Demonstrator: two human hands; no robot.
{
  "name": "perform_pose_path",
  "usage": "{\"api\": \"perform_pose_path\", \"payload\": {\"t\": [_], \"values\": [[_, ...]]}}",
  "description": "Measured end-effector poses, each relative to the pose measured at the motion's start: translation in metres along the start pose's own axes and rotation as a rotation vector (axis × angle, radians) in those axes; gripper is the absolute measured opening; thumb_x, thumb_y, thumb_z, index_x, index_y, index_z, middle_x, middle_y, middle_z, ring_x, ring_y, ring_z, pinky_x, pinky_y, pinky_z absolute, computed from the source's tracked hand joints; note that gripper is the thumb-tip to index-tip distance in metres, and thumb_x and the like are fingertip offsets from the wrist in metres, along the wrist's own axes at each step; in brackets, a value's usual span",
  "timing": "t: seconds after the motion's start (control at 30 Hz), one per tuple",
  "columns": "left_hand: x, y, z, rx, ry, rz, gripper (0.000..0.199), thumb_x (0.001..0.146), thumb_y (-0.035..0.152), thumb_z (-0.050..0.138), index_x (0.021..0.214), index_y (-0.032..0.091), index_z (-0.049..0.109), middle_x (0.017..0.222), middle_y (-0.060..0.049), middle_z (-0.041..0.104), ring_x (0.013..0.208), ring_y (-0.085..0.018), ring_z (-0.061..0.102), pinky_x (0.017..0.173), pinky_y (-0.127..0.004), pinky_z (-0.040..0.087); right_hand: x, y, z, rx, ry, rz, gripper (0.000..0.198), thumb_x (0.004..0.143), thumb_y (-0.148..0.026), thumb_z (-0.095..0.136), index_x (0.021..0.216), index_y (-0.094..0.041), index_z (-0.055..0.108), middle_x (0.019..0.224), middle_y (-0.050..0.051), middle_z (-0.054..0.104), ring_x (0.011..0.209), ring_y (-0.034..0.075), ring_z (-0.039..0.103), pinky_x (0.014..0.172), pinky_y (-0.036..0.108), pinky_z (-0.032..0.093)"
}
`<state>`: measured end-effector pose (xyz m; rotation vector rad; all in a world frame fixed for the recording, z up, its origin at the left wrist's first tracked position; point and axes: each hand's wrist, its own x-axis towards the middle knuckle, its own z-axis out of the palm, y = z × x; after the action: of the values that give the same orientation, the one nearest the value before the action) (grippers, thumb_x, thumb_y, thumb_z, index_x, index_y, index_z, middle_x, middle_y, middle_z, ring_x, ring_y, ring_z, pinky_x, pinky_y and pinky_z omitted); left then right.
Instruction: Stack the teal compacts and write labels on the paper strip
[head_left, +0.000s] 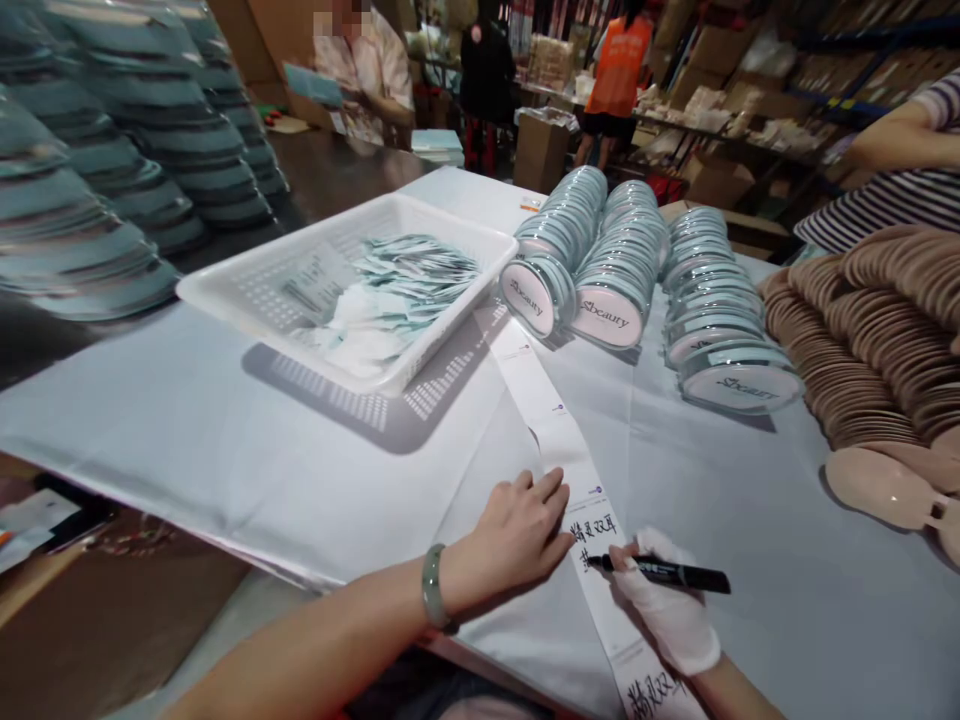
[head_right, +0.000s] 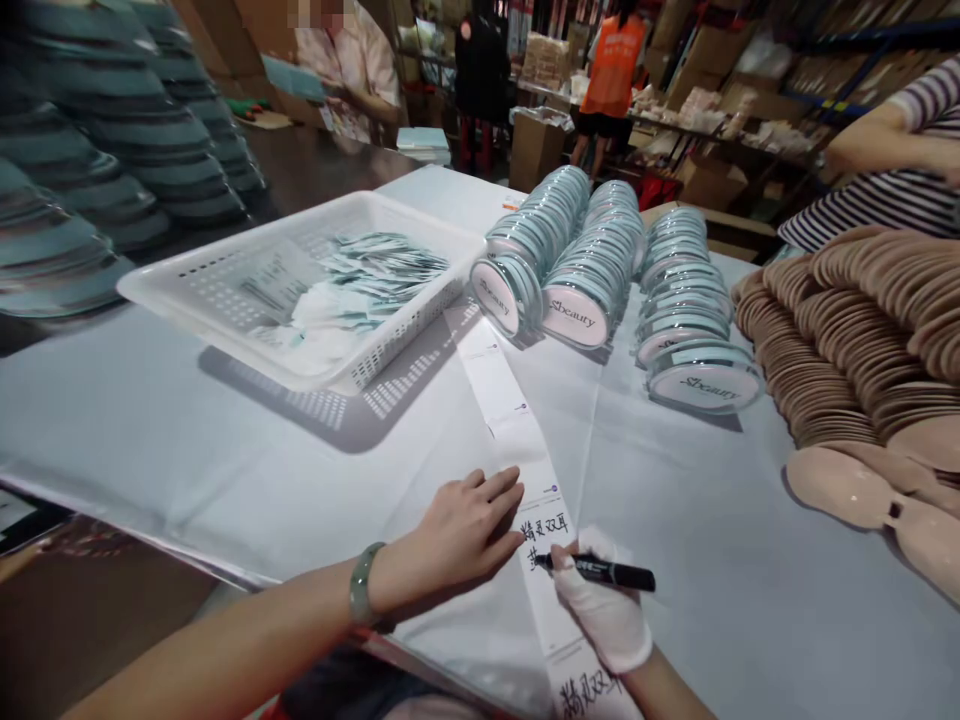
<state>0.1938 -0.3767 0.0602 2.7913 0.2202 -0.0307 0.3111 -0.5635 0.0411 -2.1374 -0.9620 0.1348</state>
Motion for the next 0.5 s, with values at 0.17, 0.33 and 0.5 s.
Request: {"api": "perform_pose_path", "payload": {"t": [0.17,0.33,0.5], "values": [[-0.001,0.0,-0.001,-0.01,0.005,0.005,0.041,0.098,0.047,0.047,0.125,0.018,0.057,0.147,-0.009,0.053,0.101,-0.028,0.061,0.076,-0.043,0.056,0.005,-0.013,-0.004,0.01,0.001,-0.074,0.051,0.088,-0.058,0.059,0.053,-0.022,0.054,0.045,0.0,0.056,0.039,0.014,0.052,0.041,0.025,0.042],[0.0,0.0,-0.001,-0.01,-0.006,0.003,0.042,0.098,0.047,0.046,0.127,0.018,0.055,0.148,-0.01,0.052,0.102,-0.029,0.061,0.077,-0.044,0.056,0.003,-0.012,-0.003,0.04,0.015,0.022,0.046,0.085,-0.056,0.06,0.054,-0.023,0.051,0.046,0.0,0.057,0.04,0.015,0.054,0.041,0.024,0.043],[0.0,0.0,0.0,-0.017,-0.022,-0.005,0.044,0.098,0.048,0.046,0.129,0.018,0.054,0.149,-0.011,0.05,0.106,-0.03,0.06,0.077,-0.045,0.056,0.002,-0.008,-0.003,-0.025,0.001,-0.019,0.047,0.085,-0.056,0.057,0.053,-0.024,0.048,0.044,-0.001,0.053,0.039,0.015,0.051,0.043,0.026,0.044]]}}
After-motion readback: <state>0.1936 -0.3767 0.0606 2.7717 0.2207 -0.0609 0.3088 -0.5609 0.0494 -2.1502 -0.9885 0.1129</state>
